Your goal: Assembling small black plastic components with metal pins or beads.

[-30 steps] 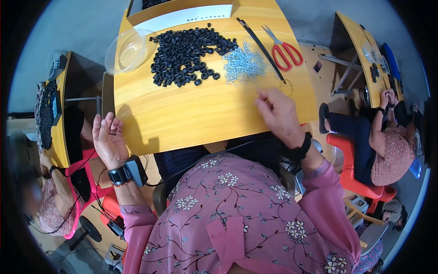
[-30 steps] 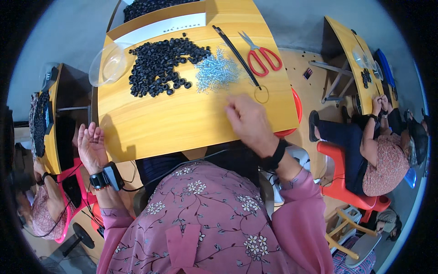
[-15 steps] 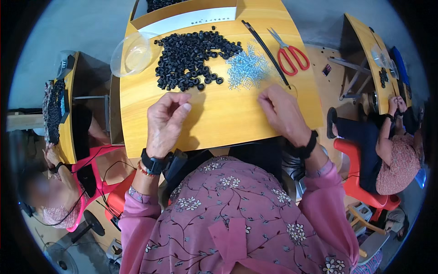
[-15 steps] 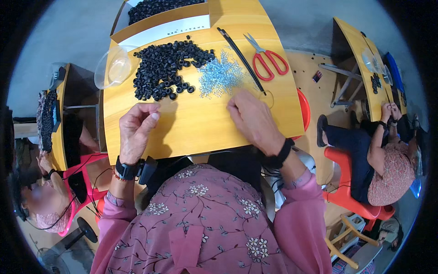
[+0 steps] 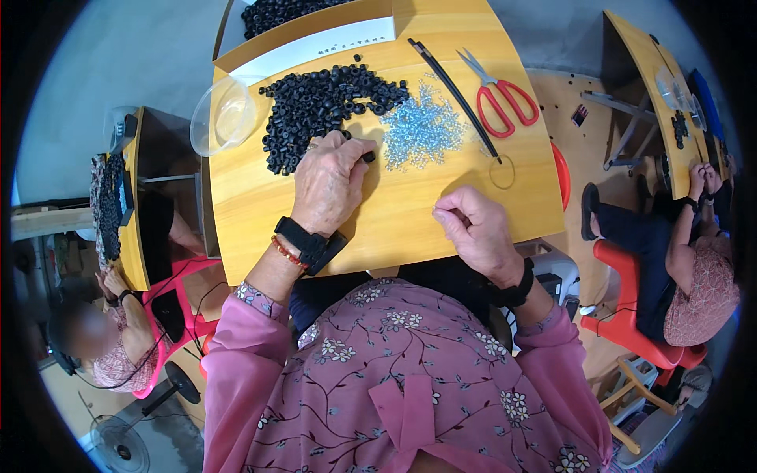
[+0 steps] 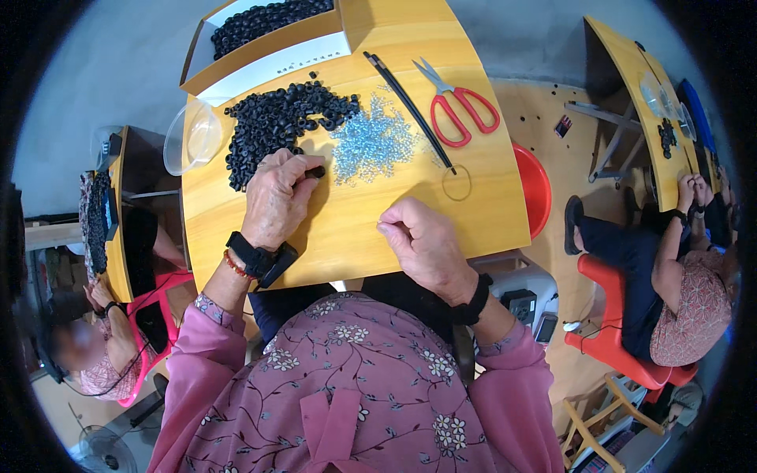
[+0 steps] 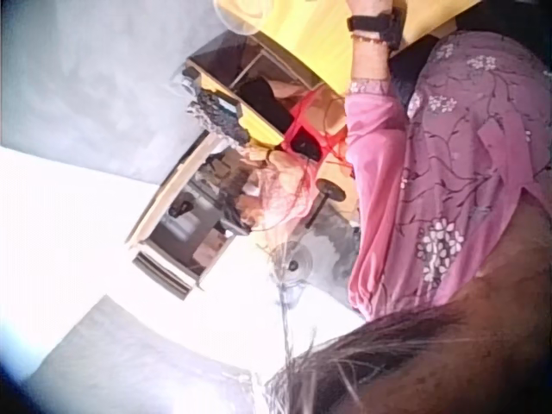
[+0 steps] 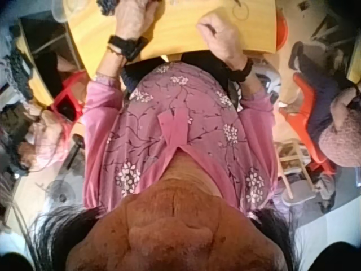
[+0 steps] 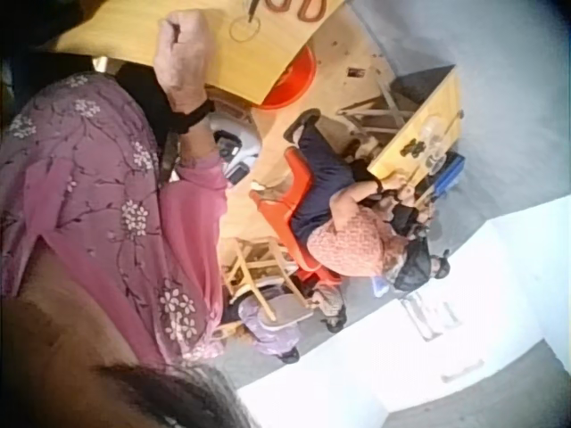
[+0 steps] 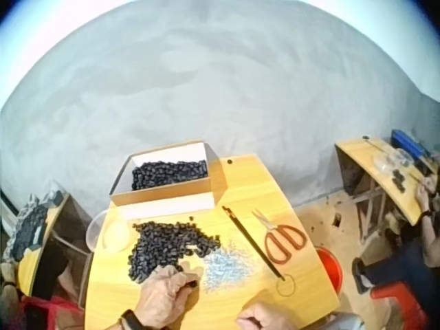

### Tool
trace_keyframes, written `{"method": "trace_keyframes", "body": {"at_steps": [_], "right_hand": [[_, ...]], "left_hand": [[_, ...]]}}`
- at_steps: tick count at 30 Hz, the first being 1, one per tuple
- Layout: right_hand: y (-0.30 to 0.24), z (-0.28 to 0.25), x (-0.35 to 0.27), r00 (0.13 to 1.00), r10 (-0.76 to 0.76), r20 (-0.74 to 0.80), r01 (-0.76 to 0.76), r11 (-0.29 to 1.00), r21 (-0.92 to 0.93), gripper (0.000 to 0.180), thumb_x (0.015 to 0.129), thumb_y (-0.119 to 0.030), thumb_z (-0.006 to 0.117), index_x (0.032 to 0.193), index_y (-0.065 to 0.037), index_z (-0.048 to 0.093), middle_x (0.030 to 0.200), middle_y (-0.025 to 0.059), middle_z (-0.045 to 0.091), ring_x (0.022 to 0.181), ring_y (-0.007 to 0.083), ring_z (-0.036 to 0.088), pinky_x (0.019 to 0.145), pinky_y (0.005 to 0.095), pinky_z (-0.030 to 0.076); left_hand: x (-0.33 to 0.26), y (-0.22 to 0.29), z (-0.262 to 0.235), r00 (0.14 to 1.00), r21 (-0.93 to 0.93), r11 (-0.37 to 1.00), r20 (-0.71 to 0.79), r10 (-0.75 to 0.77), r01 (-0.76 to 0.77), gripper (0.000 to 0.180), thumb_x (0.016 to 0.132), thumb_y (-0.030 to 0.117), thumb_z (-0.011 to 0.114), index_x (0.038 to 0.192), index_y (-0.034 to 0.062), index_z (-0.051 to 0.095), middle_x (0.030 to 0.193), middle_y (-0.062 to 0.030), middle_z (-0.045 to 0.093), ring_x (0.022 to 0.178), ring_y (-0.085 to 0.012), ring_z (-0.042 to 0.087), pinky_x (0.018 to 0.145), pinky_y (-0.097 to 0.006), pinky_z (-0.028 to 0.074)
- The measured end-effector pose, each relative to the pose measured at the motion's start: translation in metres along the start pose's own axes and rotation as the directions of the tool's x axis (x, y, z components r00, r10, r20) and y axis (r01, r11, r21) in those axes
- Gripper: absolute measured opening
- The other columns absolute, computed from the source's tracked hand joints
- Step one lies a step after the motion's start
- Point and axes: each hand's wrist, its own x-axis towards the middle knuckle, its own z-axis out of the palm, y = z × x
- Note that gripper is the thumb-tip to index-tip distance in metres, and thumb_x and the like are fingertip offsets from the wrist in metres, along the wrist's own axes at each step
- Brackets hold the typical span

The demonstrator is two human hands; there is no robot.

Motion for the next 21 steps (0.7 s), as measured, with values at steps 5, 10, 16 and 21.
{"method": "trace_keyframes", "body": {"at_steps": [5, 10, 16, 21], "right_hand": [[0.002, -0.001, 0.0, 1.0, 0.012, -0.004, -0.012, 0.992, 0.124, 0.006, 0.092, 0.0, 0.065, 0.092, -0.001, 0.058, 0.078, 0.0005, 0.06, 0.06, 0.004, 0.054, 0.054, 0.0202, 0.044], [-0.003, -0.008, 0.002, 0.995, -0.099, 0.016, 0.097, 0.993, 0.064, 0.006, 0.089, 0.001, 0.065, 0.093, 0.0, 0.06, 0.081, 0.0061, 0.061, 0.066, 0.0144, 0.059, 0.059, 0.0262, 0.047], [-0.003, -0.01, 0.004, 0.991, -0.116, 0.071, 0.104, 0.983, 0.148, 0.01, 0.089, 0.002, 0.063, 0.099, 0.001, 0.064, 0.082, 0.0084, 0.06, 0.067, 0.0182, 0.061, 0.061, 0.0281, 0.049], [-0.036, -0.003, 0.013, 0.995, 0.032, 0.099, -0.062, 0.948, 0.312, 0.009, 0.09, 0.003, 0.062, 0.099, 0.002, 0.064, 0.084, 0.0051, 0.06, 0.067, 0.0106, 0.06, 0.061, 0.024, 0.049]], "left_hand": [[0.002, -0.001, 0.005, 1.0, -0.003, 1.0, 0.017, 0.015, -0.015, 0.025, 0.072, -0.003, 0.07, 0.095, 0.0059, 0.07, 0.078, -0.0096, 0.06, 0.08, -0.0293, 0.061, 0.071, -0.037, 0.049], [0.001, 0.006, -0.001, 0.996, -0.074, 0.996, -0.071, 0.051, -0.056, 0.022, 0.075, -0.002, 0.071, 0.095, 0.0065, 0.069, 0.085, -0.0103, 0.06, 0.078, -0.0254, 0.06, 0.068, -0.033, 0.048], [-0.034, 0.014, -0.013, 0.982, -0.753, 0.638, 0.062, -0.178, 0.163, 0.02, 0.09, 0.004, 0.069, 0.107, 0.0004, 0.06, 0.102, -0.0062, 0.065, 0.086, -0.0099, 0.059, 0.072, -0.025, 0.05], [-0.061, 0.015, -0.012, 0.93, -0.854, 0.396, 0.238, -0.28, 0.337, 0.019, 0.09, 0.003, 0.068, 0.106, 0.0008, 0.059, 0.094, -0.0062, 0.067, 0.076, -0.0085, 0.061, 0.066, -0.021, 0.051]]}}
